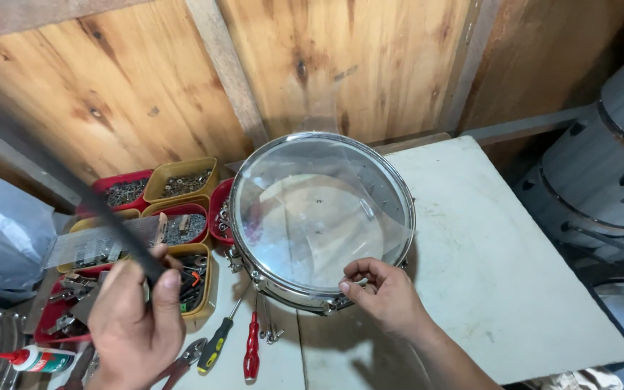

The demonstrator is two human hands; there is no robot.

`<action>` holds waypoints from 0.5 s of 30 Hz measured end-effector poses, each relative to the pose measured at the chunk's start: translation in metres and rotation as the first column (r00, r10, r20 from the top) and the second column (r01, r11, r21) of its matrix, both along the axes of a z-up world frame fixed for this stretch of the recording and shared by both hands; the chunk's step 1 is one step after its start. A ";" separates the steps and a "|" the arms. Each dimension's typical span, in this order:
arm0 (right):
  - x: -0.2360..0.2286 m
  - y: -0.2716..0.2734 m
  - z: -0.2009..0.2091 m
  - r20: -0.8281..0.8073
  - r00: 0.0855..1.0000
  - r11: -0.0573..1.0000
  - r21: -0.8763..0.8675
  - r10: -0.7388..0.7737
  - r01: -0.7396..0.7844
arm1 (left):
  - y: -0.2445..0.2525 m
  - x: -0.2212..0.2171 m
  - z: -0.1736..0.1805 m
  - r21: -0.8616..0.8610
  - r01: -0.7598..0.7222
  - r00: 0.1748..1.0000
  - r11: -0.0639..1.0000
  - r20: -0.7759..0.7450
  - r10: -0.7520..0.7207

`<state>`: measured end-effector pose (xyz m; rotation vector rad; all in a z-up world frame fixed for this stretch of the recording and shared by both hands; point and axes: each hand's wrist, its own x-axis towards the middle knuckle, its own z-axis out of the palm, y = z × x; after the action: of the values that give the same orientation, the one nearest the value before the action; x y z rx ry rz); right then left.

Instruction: The person uses a drum key to tighten the tension rods on a snare drum placed on a workbench. They then use a drumstick to tap the drumhead to test the sound and finish by wiping the drum with a cloth.

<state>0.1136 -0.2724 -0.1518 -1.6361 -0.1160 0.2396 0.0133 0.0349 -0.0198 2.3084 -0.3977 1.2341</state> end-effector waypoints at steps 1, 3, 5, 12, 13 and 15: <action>0.000 0.000 -0.001 -0.008 1.000 1.000 -0.004 -0.012 0.012 | 0.007 0.000 -0.010 0.115 -0.124 0.989 0.986 -0.070 0.133; 0.001 -0.001 -0.002 -0.017 1.000 1.000 -0.007 -0.026 0.026 | 0.012 0.003 -0.019 0.236 -0.233 0.956 0.943 -0.124 0.267; 0.002 -0.001 -0.001 -0.018 1.000 1.000 -0.007 -0.021 0.021 | 0.009 0.005 -0.018 0.282 -0.228 0.925 0.932 -0.237 0.298; 0.014 -0.018 0.007 0.141 0.974 0.983 0.071 -0.176 0.167 | 0.012 0.002 -0.042 0.104 -0.428 0.753 0.898 -0.508 0.418; 0.012 -0.021 0.021 0.244 0.960 0.989 0.083 -0.136 0.119 | 0.001 0.001 -0.039 -0.129 -0.503 0.647 0.855 -0.712 0.274; 0.004 -0.021 0.048 0.345 0.935 0.995 0.087 -0.081 0.054 | -0.013 0.003 -0.050 -0.331 -0.609 0.539 0.721 -0.840 0.070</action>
<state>0.1176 -0.2938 -0.1041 -1.5897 -0.3340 -0.1104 0.0167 0.0223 -0.0694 2.1011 0.7527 0.2494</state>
